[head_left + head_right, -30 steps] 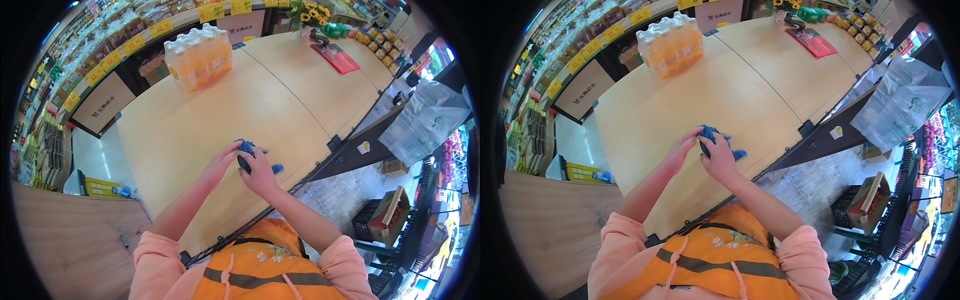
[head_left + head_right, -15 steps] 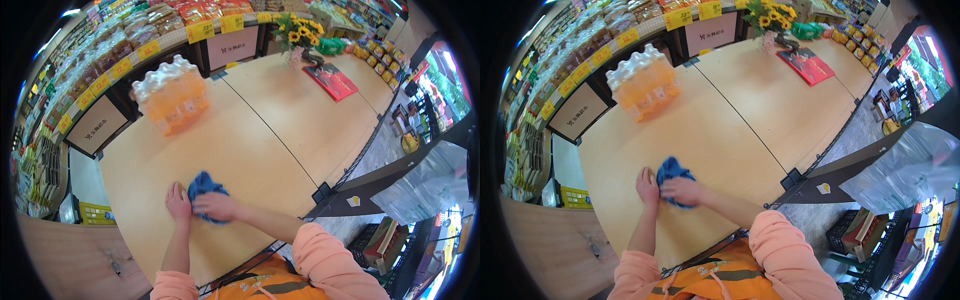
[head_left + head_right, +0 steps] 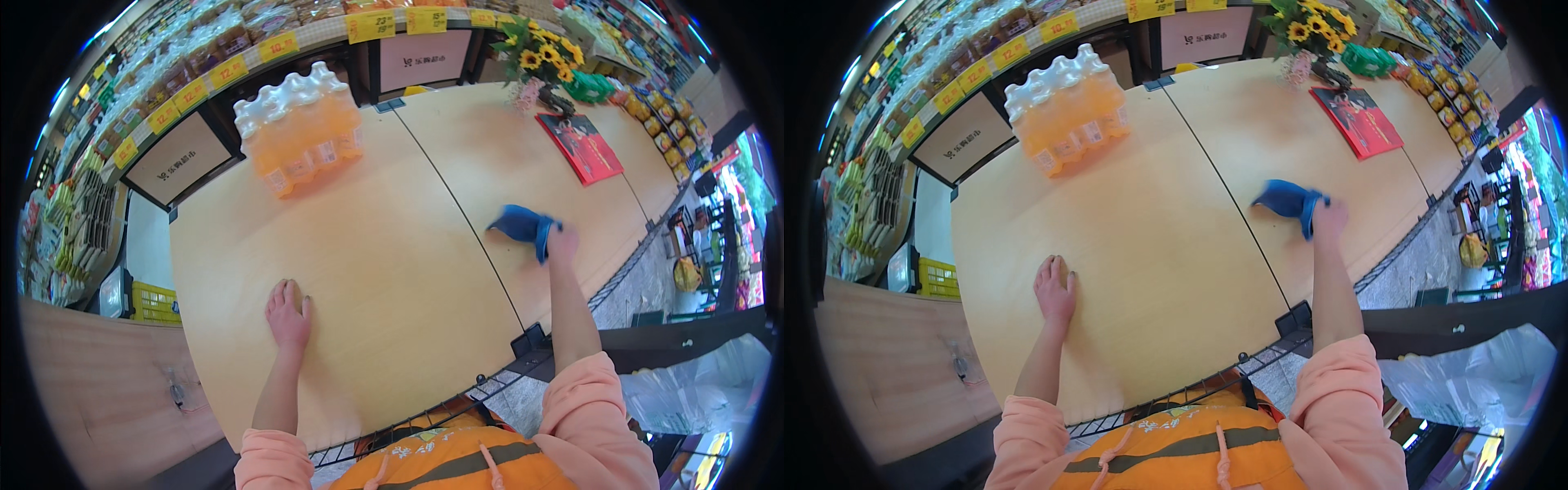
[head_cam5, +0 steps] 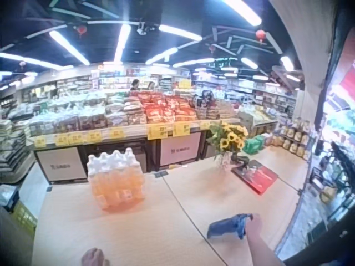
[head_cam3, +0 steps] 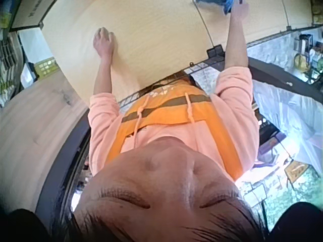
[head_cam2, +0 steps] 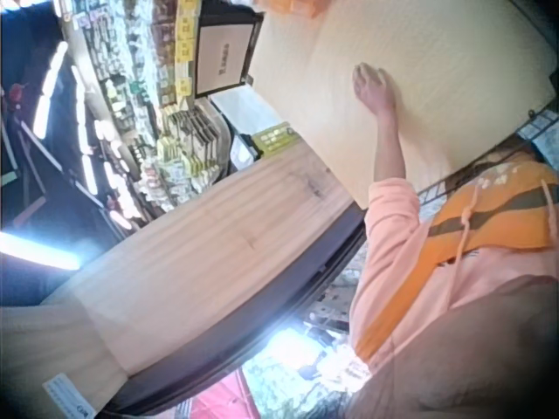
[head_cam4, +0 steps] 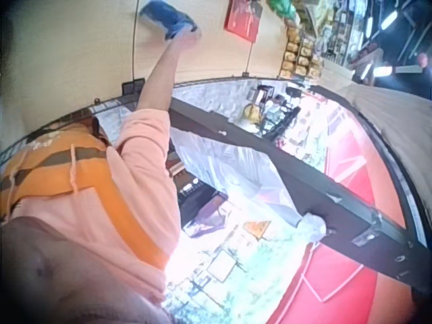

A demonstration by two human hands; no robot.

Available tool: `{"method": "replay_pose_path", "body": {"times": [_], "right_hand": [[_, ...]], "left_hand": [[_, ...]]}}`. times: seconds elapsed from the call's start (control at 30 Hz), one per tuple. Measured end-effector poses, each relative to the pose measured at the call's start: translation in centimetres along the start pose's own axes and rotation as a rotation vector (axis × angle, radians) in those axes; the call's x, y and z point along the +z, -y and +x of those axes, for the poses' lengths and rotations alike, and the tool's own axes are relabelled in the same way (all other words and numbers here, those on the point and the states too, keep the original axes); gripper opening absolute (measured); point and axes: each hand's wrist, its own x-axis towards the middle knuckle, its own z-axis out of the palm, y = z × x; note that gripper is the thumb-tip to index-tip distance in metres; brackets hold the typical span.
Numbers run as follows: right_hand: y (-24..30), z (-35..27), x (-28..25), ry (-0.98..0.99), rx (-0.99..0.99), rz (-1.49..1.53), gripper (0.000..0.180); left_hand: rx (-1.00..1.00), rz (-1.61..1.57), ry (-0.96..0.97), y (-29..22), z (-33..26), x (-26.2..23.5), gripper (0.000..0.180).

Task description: The person wipes a display table with a cloth, then uses a cordless drill to attach a metal wire shelf rail to the table edge. They handle screws and align the rail before fastening it.

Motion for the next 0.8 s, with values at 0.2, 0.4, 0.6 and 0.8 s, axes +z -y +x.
{"method": "replay_pose_path", "body": {"times": [0.2,0.4,0.6,0.8], "right_hand": [[4.4,-9.8,10.4,-0.154,-0.408,-0.270,0.078],[17.5,-9.1,16.2,0.009,-0.257,-0.092,0.080],[27.9,1.0,24.5,-0.105,-0.354,-0.009,0.052],[36.6,13.8,26.2,-0.112,-0.376,0.448,0.030]], "left_hand": [[-0.023,-0.002,0.006,-0.1,0.1,-0.2,0.052],[-0.004,-0.002,-0.003,-0.4,0.4,-0.5,0.052],[-0.031,-0.030,0.033,-0.5,0.6,-0.7,0.053],[-0.049,0.008,0.055,-0.6,1.1,-0.7,0.053]]}}
